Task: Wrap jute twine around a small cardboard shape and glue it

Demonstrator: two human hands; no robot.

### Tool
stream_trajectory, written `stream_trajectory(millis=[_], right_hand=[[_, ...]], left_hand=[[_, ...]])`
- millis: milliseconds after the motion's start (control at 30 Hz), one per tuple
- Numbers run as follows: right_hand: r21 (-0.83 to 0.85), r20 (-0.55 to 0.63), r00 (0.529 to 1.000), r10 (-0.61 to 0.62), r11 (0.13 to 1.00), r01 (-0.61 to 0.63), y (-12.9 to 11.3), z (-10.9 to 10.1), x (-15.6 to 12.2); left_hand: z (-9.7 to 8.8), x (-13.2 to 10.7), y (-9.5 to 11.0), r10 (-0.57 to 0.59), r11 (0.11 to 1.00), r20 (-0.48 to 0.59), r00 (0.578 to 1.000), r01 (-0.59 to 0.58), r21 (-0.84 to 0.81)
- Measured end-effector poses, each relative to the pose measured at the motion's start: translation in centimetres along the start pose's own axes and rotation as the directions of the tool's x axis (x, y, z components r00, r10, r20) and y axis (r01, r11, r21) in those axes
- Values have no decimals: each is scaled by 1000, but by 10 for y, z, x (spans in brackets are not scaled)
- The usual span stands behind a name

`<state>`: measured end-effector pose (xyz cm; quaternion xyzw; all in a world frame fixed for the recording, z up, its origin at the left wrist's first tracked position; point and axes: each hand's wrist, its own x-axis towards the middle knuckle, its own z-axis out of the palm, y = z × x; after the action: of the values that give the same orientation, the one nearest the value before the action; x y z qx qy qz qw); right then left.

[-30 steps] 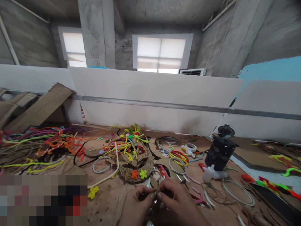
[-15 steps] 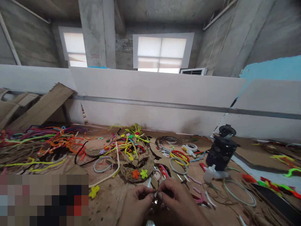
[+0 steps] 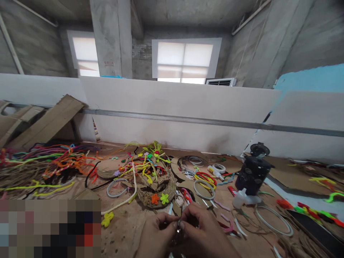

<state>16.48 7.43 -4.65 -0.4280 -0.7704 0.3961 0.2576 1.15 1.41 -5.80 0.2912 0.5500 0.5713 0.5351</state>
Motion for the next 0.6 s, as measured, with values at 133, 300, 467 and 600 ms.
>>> stream_trajectory(millis=[133,300,467,600], right_hand=[[23,-6,1000,-12,1000,12,4,2,2],[38,4,1000,-14,999,14,4,1,3],[37,-15,1000,12,999,-12,3,2,2],[74,-16,1000,15,997,-14,5,3,2]], left_hand=[[0,4,-12,18,999,-19,1000,-19,-45],[-1,5,-13,18,1000,6,1000,-18,-21],[0,3,-12,15,999,-5,1000,-15,-45],[0,1,-12,13,999,0,1000,-13,-35]])
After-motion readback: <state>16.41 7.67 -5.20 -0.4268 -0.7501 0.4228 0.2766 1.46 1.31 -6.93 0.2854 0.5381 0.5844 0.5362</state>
